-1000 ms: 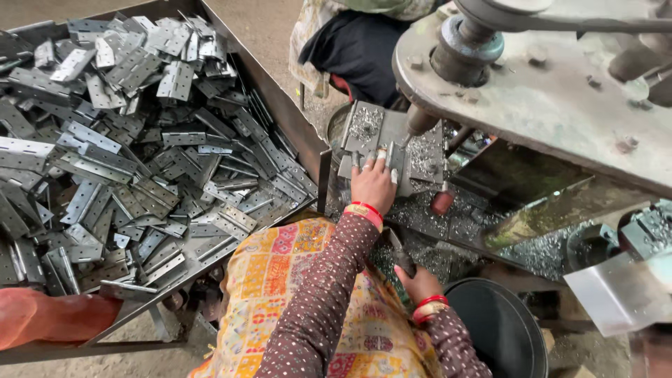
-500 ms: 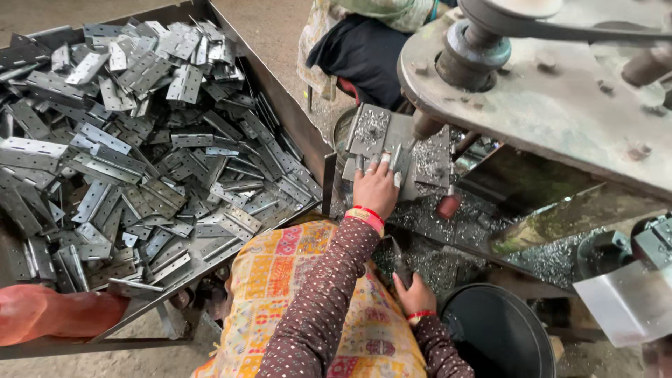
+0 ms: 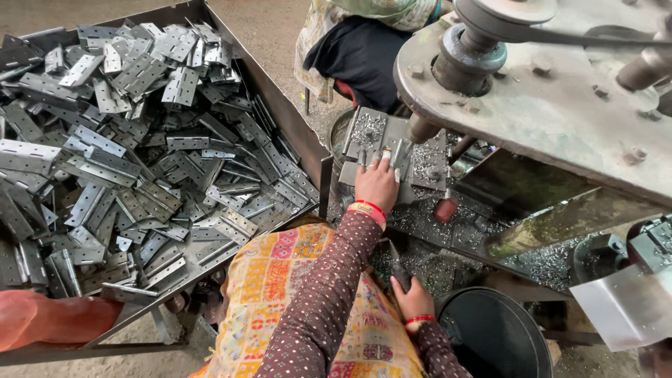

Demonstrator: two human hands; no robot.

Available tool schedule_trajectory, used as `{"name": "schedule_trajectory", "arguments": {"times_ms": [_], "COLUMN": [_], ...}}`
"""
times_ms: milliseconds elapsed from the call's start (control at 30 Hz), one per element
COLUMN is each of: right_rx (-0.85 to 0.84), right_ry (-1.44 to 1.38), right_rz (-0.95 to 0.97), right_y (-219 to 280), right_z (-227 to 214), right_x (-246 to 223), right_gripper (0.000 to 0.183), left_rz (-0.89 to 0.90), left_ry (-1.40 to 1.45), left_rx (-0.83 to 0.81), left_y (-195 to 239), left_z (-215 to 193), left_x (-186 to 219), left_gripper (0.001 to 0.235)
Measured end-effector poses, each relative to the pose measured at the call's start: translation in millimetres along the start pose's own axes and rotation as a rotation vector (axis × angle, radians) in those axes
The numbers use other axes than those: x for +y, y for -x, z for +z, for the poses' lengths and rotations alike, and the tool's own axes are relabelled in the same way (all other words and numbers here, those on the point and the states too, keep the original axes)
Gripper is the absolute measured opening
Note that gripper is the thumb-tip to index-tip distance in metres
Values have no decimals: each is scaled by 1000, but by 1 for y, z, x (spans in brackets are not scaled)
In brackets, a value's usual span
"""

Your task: The person picks up metal brackets from a tray, positions them individually under a drill press to create a hole, and then places the drilled items into a bucket.

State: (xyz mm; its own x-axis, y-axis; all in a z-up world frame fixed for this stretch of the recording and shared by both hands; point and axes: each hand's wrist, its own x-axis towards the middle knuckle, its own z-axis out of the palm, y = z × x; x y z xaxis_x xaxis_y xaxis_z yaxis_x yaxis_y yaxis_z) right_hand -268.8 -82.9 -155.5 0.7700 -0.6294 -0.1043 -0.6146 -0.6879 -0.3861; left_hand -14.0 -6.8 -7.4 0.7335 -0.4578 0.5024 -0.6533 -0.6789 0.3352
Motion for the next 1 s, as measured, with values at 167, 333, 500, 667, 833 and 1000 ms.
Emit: {"name": "schedule_trajectory", "arguments": {"times_ms": [167, 333, 500, 667, 833, 1000], "right_rx": [-47, -189, -178, -69, -79, -278], "right_ry": [-83, -41, 28, 52, 46, 52], "right_rz": [63, 48, 38, -2, 33, 65], "right_y": [2, -15, -14, -1, -9, -37], "right_z": [19, -20, -50, -15, -18, -69], "right_x": [18, 9, -5, -2, 0, -16], "right_gripper": [65, 68, 67, 65, 66, 69], "left_rz": [1, 36, -3, 17, 28, 37], "left_ry": [-27, -53, -40, -28, -62, -7], "left_rx": [-59, 26, -58, -19, 6, -56], "left_y": [6, 3, -14, -10, -12, 1], "left_z": [-12, -7, 16, 15, 5, 0], "left_x": [0, -2, -8, -10, -14, -10], "left_gripper": [18, 18, 19, 25, 19, 22]}}
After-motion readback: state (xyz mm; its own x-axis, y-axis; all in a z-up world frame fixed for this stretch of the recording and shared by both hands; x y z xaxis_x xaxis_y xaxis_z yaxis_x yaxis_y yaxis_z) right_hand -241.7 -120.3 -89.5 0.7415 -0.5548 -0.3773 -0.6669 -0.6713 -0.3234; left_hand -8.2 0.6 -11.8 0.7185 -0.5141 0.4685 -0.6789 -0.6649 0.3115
